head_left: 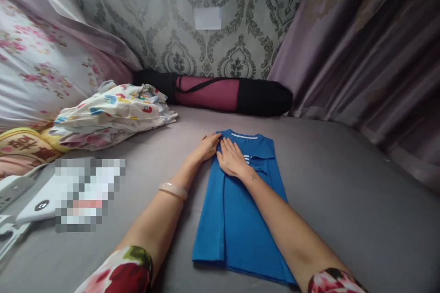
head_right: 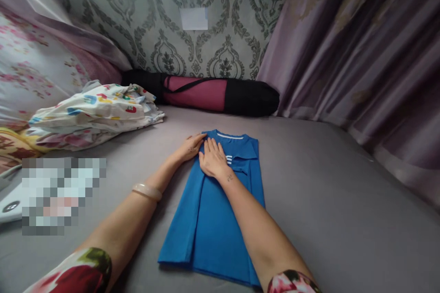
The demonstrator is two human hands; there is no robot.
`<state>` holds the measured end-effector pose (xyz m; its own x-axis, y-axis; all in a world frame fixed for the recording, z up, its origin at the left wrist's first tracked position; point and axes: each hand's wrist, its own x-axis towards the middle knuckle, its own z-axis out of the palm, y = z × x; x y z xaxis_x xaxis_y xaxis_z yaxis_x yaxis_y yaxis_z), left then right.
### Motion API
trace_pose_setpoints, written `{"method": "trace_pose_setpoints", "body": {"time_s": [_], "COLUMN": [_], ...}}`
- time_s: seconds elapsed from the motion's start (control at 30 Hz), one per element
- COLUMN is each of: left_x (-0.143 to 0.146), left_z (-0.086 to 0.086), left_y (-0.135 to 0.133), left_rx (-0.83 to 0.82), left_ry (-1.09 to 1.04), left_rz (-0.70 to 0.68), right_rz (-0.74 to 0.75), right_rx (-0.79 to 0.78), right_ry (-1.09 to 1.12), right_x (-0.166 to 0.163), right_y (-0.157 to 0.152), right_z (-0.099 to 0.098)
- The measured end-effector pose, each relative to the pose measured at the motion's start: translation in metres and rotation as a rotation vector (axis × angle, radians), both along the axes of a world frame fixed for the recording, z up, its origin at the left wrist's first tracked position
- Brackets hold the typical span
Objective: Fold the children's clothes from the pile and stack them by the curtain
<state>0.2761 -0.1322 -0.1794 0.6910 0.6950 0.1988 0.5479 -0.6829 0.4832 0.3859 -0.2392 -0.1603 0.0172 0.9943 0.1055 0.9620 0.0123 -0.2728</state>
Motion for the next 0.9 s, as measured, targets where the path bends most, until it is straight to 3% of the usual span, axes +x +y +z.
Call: {"method": "trace_pose_setpoints", "body": {"time_s": [0.2,0.33,0.47,0.57,0.73,0.9], "left_x": [0.001,0.000,-0.014,-0.024,-0.032,-0.048], "left_z": [-0.006,0.004,0.020,0.028,0.027,0.024], "left_y": [0.002,0.001,-0.006,-0.019,-0.055,-0.105], "left_rx": [0.057,-0.051,-0.250,-0.300,-0.123,0.107], "left_ry": [0.071,-0.062,-0.200,-0.176,-0.026,0.130], "left_rz": [-0.001,0.021,0.058,0.023,-0.055,-0.184], "right_rz": [-0.019,-0.006,-0.011,0.003,-0.002,-0.045], "right_rx": [-0.025,-0.032,-0.052,-0.032,0.072,0.307], "right_ry": [0.013,0.069,0.292,0.597,1.162,1.304], "right_x": [0.000,0.002,0.012,0.025,0.036,0.037], "right_y": [0.000,-0.001,0.004,0.008,0.007,0.003], "right_z": [-0.005,-0.004,0.003,0.008,0.008,0.014]}}
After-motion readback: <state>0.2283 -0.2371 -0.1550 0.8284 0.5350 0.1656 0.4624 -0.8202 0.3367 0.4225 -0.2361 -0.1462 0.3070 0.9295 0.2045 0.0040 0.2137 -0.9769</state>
